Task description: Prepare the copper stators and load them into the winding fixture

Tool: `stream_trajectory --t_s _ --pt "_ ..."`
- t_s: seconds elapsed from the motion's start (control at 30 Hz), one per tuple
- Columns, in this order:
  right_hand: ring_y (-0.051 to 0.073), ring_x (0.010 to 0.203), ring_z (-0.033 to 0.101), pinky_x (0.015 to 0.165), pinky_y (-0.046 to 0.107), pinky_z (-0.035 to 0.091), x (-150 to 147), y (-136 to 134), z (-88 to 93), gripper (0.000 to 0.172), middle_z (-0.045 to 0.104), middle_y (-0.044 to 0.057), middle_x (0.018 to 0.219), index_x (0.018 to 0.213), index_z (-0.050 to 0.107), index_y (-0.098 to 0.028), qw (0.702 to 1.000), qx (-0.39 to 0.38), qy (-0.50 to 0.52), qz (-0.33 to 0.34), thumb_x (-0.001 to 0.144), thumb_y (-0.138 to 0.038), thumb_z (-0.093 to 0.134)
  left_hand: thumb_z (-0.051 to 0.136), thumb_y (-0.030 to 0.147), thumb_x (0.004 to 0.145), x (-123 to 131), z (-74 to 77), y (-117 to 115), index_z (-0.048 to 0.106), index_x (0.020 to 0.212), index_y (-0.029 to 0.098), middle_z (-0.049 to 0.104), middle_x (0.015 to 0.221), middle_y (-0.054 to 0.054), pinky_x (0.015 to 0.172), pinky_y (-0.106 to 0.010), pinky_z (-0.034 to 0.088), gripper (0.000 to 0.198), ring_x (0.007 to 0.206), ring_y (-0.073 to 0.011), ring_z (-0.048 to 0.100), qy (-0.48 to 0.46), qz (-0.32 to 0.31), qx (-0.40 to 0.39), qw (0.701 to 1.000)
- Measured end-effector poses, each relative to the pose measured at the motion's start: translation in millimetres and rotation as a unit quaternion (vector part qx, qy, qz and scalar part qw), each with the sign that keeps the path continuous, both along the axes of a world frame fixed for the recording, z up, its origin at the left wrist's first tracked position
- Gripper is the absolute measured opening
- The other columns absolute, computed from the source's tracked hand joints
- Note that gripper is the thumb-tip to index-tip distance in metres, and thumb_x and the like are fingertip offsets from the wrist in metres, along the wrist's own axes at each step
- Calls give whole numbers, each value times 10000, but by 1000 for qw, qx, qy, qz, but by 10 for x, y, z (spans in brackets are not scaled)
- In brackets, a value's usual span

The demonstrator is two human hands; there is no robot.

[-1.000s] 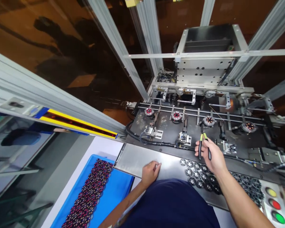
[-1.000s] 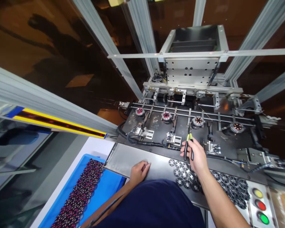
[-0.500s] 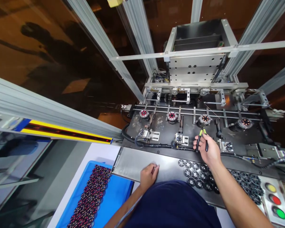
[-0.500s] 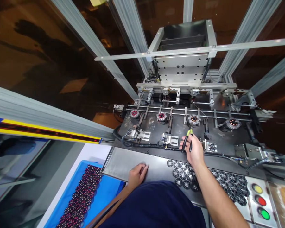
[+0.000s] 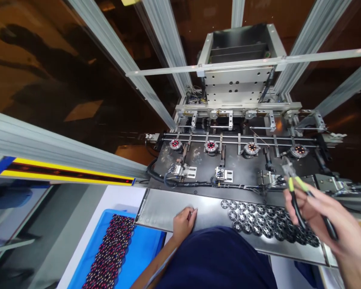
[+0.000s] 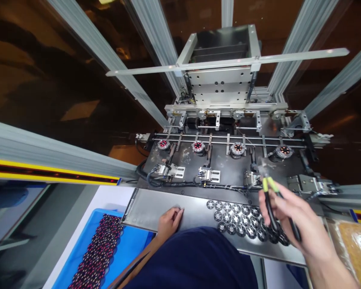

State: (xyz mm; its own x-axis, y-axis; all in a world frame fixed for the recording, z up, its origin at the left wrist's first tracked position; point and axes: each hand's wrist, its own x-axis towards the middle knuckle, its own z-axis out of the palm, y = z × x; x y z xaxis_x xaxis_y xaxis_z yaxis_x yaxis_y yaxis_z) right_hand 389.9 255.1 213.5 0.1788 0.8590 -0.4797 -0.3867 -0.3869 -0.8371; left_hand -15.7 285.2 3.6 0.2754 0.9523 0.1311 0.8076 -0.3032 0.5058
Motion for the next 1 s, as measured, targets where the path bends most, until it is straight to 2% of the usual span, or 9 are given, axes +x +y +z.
stream_trajectory --t_s 0.07,0.13,0.27,0.53,0.63,0.77,0.87,0.93,1.0 --pt "207 743 652 594 302 576 315 99 -175 349 699 86 1002 1094 671 -227 997 -49 -24 -50 791 -388 728 515 378 982 -10 -5 0 612 764 197 549 557 35 577 -223 441 299 494 -119 559 -2 -2 2 1000" --pt "206 744 661 583 293 580 528 219 -371 279 703 79 949 1022 661 -215 992 -82 -15 -91 780 -346 705 525 386 977 -19 -4 3 612 765 198 565 570 33 570 -223 441 296 498 -120 572 -5 -6 5 1000" --pt "183 668 650 534 275 560 678 365 -623 212 685 45 832 996 629 -230 987 -78 10 -138 797 -303 619 524 404 975 -30 8 8 617 780 201 603 603 29 576 -219 459 297 515 -120 601 -12 -16 5 1000" --pt "175 621 638 506 272 536 734 446 -727 212 676 39 773 937 627 -214 983 -67 45 -163 750 -313 643 528 432 968 -31 18 1 632 791 200 631 617 20 573 -213 471 309 523 -121 613 -14 -9 -11 1000" --pt "176 637 636 522 281 526 745 498 -748 183 678 41 781 913 628 -217 984 -63 45 -163 773 -335 637 540 445 957 -28 24 -2 633 780 202 608 589 27 559 -214 462 314 499 -121 594 -19 0 -22 1000" --pt "162 605 593 493 282 467 688 497 -645 130 638 30 756 884 649 -239 988 -37 38 -147 849 -359 616 541 449 946 -13 45 -2 634 769 210 599 583 24 565 -227 460 312 500 -131 587 -32 16 -43 998" --pt "145 520 509 430 287 403 541 229 -394 151 633 29 780 942 688 -262 994 -13 21 -108 834 -368 682 537 468 935 1 68 11 635 757 213 600 586 16 581 -239 468 327 514 -140 585 -50 25 -67 996" --pt "136 507 501 427 286 418 359 -76 -202 321 663 43 855 1116 695 -273 999 -10 -14 -29 823 -403 717 548 490 920 12 99 17 641 749 209 590 581 12 593 -247 474 342 522 -144 575 -65 31 -90 993" --pt "133 536 541 443 269 453 79 -360 -81 511 683 61 914 1312 628 -265 992 -3 -71 100 835 -427 715 554 512 910 32 155 8 663 777 199 594 588 8 604 -257 482 357 535 -149 573 -86 34 -122 988"
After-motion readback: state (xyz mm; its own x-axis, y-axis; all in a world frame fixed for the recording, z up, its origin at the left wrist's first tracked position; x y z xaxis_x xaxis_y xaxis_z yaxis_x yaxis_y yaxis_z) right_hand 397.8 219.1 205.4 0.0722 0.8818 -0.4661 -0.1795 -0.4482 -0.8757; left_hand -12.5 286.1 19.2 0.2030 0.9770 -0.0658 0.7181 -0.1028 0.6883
